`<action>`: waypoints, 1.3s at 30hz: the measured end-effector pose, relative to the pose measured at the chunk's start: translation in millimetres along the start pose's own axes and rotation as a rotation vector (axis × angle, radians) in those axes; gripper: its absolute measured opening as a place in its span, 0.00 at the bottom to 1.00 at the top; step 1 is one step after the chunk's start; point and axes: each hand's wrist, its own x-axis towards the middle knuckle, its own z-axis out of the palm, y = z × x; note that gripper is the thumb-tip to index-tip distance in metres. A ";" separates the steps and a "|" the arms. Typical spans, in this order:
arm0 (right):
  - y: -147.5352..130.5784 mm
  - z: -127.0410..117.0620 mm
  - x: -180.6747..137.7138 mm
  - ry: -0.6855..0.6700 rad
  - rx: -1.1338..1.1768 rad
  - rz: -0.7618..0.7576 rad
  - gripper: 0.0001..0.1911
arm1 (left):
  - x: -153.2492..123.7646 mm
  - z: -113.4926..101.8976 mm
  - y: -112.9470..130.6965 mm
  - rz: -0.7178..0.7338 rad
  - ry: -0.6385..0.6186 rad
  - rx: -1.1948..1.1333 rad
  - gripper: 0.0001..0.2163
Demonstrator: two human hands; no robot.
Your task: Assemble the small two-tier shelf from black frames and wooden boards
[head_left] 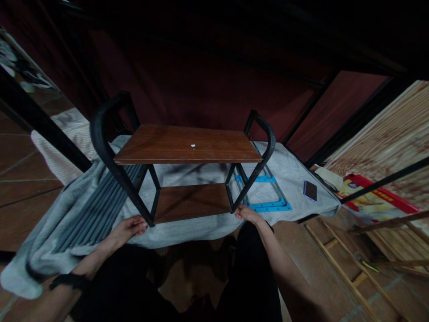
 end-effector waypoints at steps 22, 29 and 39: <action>9.4 0.1 7.9 -0.002 -0.018 -0.034 0.09 | 6.6 -4.4 -15.5 0.021 -0.019 -0.056 0.23; 8.2 -0.6 4.0 0.013 -0.006 -0.037 0.11 | 6.9 -4.7 -13.0 -0.023 -0.037 -0.071 0.23; 4.4 -0.9 13.2 0.063 -0.037 0.021 0.11 | 11.9 -14.7 -9.6 -0.039 0.063 -0.196 0.21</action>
